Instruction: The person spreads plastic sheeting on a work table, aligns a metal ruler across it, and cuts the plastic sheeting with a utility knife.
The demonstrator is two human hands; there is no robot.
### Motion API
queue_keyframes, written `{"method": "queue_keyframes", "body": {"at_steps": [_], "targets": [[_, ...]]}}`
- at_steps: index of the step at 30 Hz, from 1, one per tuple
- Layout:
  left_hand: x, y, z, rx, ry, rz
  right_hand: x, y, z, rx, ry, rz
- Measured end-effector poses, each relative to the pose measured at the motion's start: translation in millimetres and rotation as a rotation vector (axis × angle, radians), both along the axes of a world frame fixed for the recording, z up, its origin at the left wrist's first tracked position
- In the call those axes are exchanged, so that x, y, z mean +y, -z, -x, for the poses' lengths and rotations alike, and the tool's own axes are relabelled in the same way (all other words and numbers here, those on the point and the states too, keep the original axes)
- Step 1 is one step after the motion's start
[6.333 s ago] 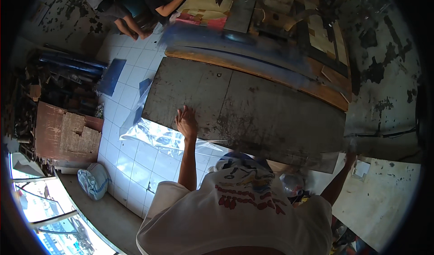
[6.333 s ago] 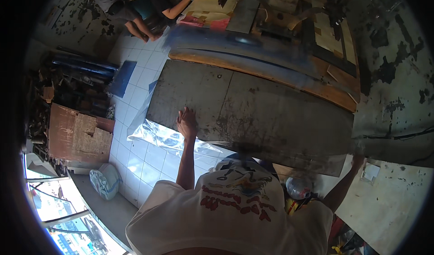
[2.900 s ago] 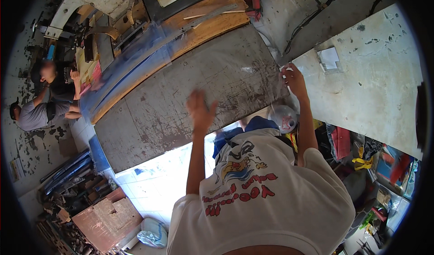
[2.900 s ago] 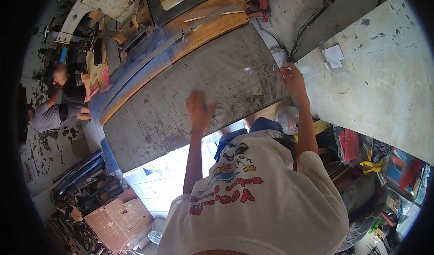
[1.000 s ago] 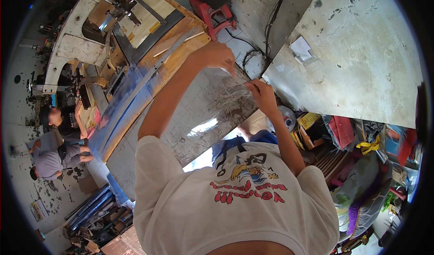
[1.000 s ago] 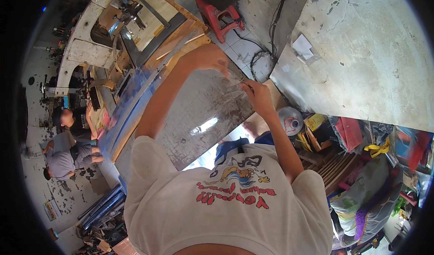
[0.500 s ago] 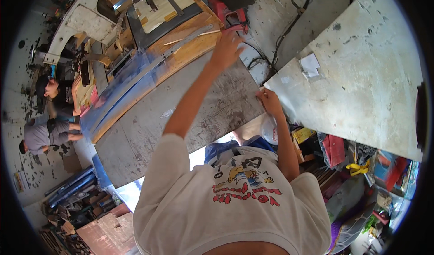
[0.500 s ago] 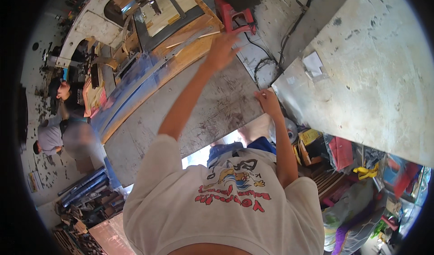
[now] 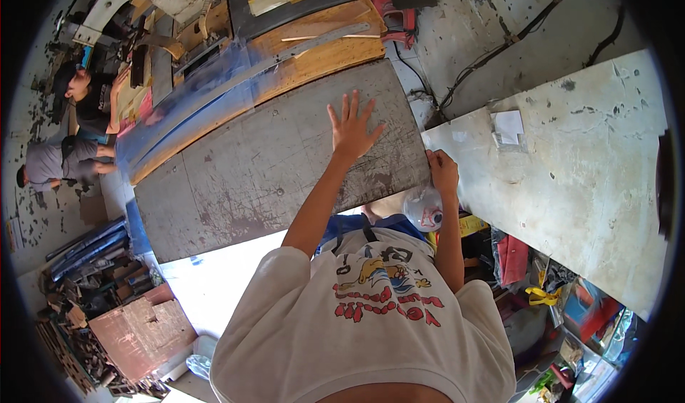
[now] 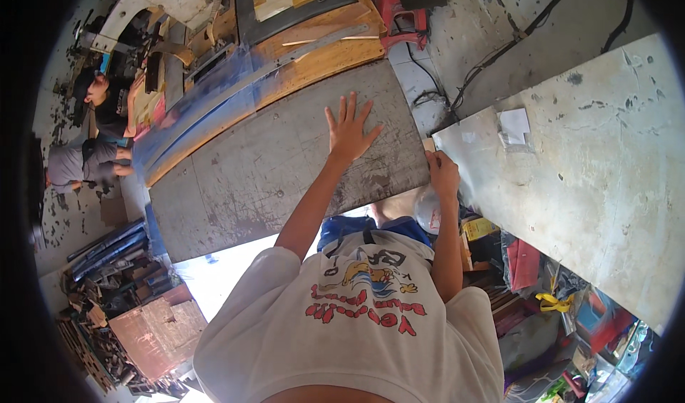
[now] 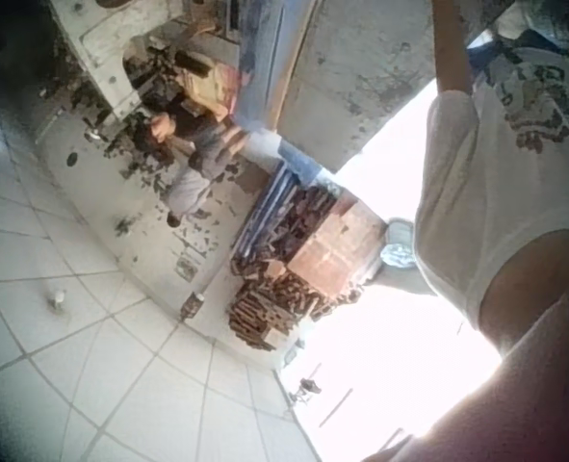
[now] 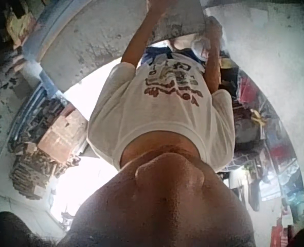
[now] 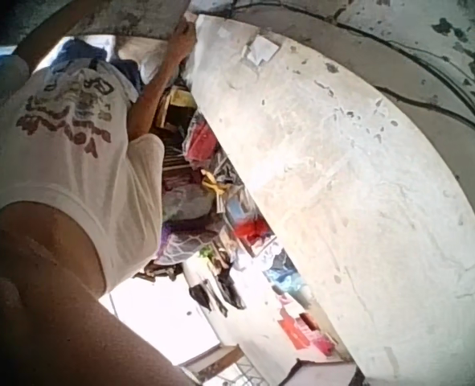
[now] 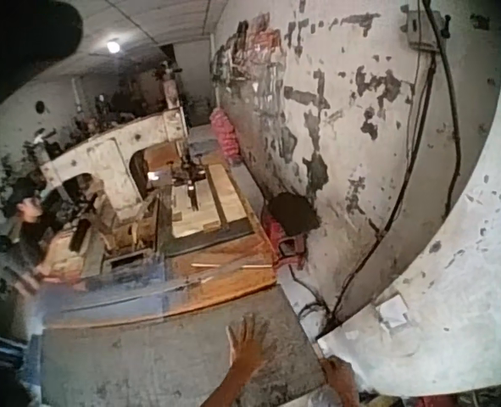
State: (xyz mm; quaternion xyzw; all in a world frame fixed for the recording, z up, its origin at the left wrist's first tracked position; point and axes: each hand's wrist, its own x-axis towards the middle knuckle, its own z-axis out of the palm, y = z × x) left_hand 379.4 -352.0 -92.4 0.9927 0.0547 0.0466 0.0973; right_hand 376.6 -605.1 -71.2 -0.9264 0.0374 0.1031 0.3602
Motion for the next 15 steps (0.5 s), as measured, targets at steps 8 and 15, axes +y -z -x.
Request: {"method": "queue_keyframes", "body": {"at_steps": [8, 15], "targets": [[15, 23, -3, -0.112, 0.099, 0.090, 71, -14, -1, -0.561, -0.469, 0.180], [91, -5, 190, -0.110, -0.686, 0.136, 79, 31, 7, -0.597, -0.571, 0.512]]}}
